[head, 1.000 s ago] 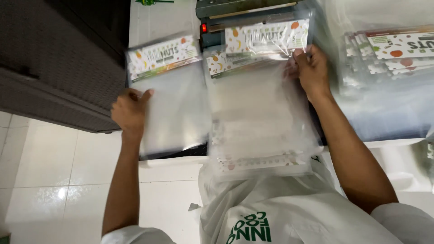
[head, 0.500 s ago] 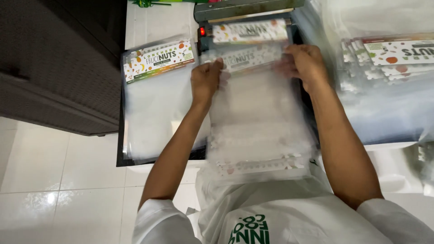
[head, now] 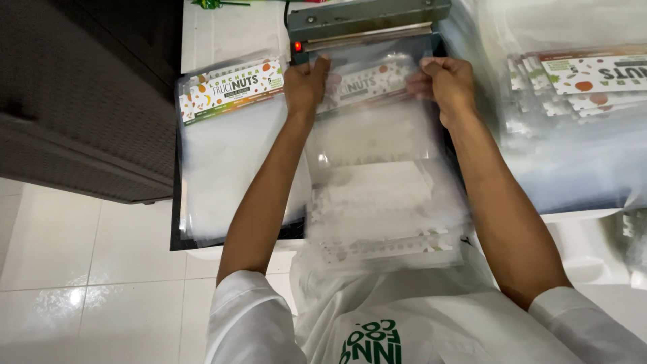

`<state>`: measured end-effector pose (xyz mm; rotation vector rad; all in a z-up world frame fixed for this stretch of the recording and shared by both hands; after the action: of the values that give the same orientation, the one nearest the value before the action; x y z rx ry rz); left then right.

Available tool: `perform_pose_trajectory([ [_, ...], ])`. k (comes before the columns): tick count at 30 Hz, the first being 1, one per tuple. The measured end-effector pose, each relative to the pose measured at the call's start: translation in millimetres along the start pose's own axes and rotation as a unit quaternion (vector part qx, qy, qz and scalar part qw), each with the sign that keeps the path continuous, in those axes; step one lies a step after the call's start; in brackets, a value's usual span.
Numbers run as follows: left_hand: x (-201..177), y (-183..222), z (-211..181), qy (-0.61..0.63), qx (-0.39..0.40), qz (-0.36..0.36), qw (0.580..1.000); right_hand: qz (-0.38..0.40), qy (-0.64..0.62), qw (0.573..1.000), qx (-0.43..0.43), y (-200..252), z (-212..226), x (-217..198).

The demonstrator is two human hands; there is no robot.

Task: Sealing plastic bags containing nuts using a manual heat sealer

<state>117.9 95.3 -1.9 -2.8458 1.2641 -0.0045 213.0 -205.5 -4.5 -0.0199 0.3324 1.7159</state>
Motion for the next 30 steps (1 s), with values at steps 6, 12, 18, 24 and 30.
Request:
perform_pose_trajectory([
  [6, 4, 19, -16, 0.045, -0.067, 0.041, 0.996, 0.037, -0.152, 0.988, 0.009, 3, -7, 3],
  [12, 3, 21, -19, 0.042, -0.102, 0.023, 0.994, 0.119, -0.001, 0.973, -0.199, 1, -5, 9],
  [18, 2, 12, -7, 0.037, -0.09, 0.021, 0.995, -0.034, 0.385, 0.89, -0.241, -52, -72, -2],
  [24, 2, 13, 1, 0.04, -0.096, 0.003, 0.995, -0.054, 0.177, 0.968, -0.17, -19, -55, -22],
  [30, 3, 8, 9, 0.073, -0.069, -0.007, 0.995, -0.066, 0.194, 0.949, -0.238, 8, -29, -26],
])
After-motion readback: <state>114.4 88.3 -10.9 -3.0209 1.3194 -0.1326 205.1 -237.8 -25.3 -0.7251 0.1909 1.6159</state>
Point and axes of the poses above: each hand's wrist, its own y-axis away from the middle knuckle, its own x-axis out of the palm, z = x × y, the point moved 10 cm from there along -y, towards the middle knuckle, and after that the axes turned 10 degrees about y, right-handed, at the moved point
